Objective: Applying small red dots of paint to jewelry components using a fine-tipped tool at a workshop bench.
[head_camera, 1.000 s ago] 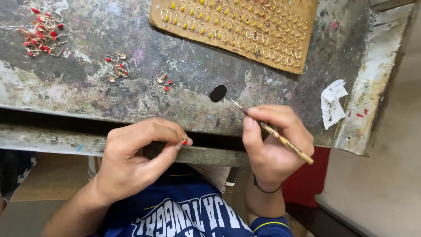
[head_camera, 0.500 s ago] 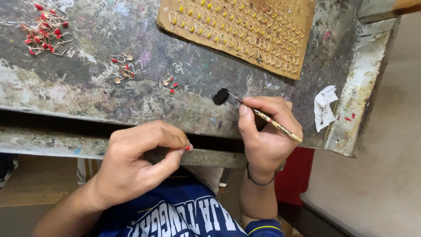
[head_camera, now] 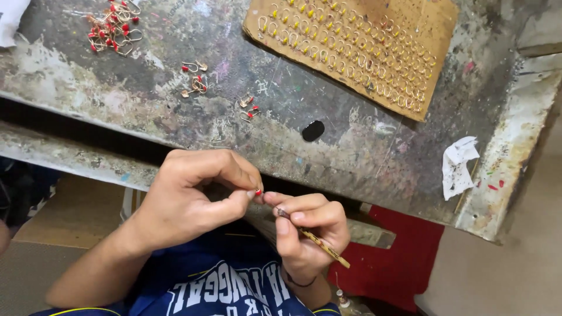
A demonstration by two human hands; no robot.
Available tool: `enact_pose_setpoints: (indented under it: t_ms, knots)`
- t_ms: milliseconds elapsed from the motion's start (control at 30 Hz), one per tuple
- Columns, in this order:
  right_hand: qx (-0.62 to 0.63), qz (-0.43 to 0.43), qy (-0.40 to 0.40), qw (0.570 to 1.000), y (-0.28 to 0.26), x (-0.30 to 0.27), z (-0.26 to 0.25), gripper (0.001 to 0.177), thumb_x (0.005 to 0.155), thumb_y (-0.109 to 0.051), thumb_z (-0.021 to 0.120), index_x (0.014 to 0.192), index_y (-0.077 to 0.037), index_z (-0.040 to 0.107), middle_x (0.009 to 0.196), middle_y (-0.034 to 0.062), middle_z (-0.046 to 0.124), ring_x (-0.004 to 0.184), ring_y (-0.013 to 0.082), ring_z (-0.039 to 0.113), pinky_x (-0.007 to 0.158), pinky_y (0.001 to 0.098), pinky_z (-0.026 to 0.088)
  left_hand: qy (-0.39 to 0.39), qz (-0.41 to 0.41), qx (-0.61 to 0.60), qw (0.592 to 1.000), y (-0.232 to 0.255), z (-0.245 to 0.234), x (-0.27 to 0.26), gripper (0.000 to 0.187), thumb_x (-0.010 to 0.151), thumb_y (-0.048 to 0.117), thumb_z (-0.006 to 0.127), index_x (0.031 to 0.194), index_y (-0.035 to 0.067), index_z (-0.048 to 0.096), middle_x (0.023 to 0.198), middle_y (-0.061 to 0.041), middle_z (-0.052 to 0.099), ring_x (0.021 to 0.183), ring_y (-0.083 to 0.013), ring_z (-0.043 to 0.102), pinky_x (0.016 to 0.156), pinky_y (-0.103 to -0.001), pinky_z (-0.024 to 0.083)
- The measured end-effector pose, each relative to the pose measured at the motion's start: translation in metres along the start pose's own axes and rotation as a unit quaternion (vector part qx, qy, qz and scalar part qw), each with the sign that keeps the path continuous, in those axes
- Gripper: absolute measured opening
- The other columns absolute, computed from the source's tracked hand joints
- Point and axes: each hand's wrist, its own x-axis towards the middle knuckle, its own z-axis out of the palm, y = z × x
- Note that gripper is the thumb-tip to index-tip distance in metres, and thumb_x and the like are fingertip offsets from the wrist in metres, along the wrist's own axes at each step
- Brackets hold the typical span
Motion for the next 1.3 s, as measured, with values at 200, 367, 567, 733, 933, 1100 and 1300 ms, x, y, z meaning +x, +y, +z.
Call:
enact_pose_setpoints:
  t_ms: [200, 367, 567, 733, 933, 1100, 1300]
  knots:
    - [0.003, 0.012, -0.025, 1.0, 0.0017, 0.0052, -0.003, 0.019, 0.089, 0.005, 0.072, 0.094, -0.008, 0.059, 0.089, 0.0158, 0.068, 0.09, 0.0369, 0.078, 0.083, 0.0428, 0.069, 0.001, -0.004, 0.011, 1.0, -0.001, 0.001, -0.0005, 0.011, 0.081, -0.004, 0.066, 0.078, 0.006, 0.065, 0.079, -0.006, 0.074, 0.07, -0.0126, 0.071, 0.064, -0.022, 0.055]
    - [-0.022, 0.017, -0.028, 0.999, 0.0011, 0.0057, -0.0043, 0.018, 0.087, 0.003, 0.073, 0.093, -0.009, 0.06, 0.089, 0.0159, 0.07, 0.09, 0.0361, 0.078, 0.082, 0.0417, 0.07, -0.001, -0.001, 0.019, 1.0, -0.0011, 0.0005, -0.0008, 0.011, 0.082, -0.004, 0.067, 0.079, 0.006, 0.065, 0.08, -0.006, 0.074, 0.071, -0.0124, 0.071, 0.066, -0.022, 0.055]
    - [-0.038, 0.011, -0.033, 0.999, 0.002, 0.0069, -0.0043, 0.017, 0.087, 0.002, 0.074, 0.093, -0.009, 0.061, 0.089, 0.016, 0.07, 0.088, 0.0349, 0.078, 0.083, 0.0412, 0.071, -0.003, -0.002, 0.016, 1.0, -0.0009, 0.0004, -0.0005, 0.011, 0.083, -0.004, 0.068, 0.079, 0.006, 0.065, 0.08, -0.006, 0.074, 0.071, -0.0127, 0.071, 0.066, -0.022, 0.055]
    - [-0.04, 0.007, -0.036, 0.999, 0.0029, 0.0071, -0.0043, 0.017, 0.087, 0.002, 0.074, 0.093, -0.008, 0.061, 0.089, 0.016, 0.07, 0.086, 0.0338, 0.078, 0.083, 0.0415, 0.071, -0.004, 0.004, 0.024, 1.0, -0.0003, 0.0002, 0.0001, 0.011, 0.083, -0.004, 0.068, 0.08, 0.006, 0.065, 0.08, -0.006, 0.074, 0.07, -0.0123, 0.071, 0.065, -0.022, 0.054]
    - [-0.049, 0.002, -0.031, 0.998, 0.0033, 0.0069, -0.0038, 0.016, 0.087, 0.0, 0.074, 0.093, -0.008, 0.061, 0.088, 0.0155, 0.07, 0.084, 0.0318, 0.077, 0.084, 0.0419, 0.071, -0.002, 0.008, 0.018, 1.0, -0.0007, 0.0004, 0.0002, 0.012, 0.083, -0.005, 0.068, 0.079, 0.005, 0.065, 0.079, -0.006, 0.073, 0.071, -0.0134, 0.072, 0.068, -0.023, 0.056]
    - [-0.05, 0.006, -0.035, 0.998, 0.0033, 0.0064, -0.0044, 0.017, 0.088, 0.001, 0.074, 0.094, -0.008, 0.061, 0.089, 0.0154, 0.07, 0.087, 0.0333, 0.078, 0.084, 0.041, 0.071, -0.004, 0.008, 0.025, 1.0, -0.001, 0.0003, 0.0002, 0.012, 0.083, -0.005, 0.068, 0.079, 0.006, 0.065, 0.079, -0.006, 0.073, 0.07, -0.0125, 0.07, 0.066, -0.022, 0.054]
    - [-0.045, 0.008, -0.035, 0.998, 0.0025, 0.0073, -0.0033, 0.017, 0.088, 0.0, 0.074, 0.094, -0.008, 0.061, 0.089, 0.0157, 0.069, 0.086, 0.0338, 0.077, 0.084, 0.0434, 0.071, -0.004, 0.01, 0.027, 1.0, -0.0005, 0.0003, 0.0006, 0.012, 0.083, -0.005, 0.068, 0.079, 0.006, 0.065, 0.079, -0.005, 0.073, 0.069, -0.0125, 0.07, 0.066, -0.022, 0.054]
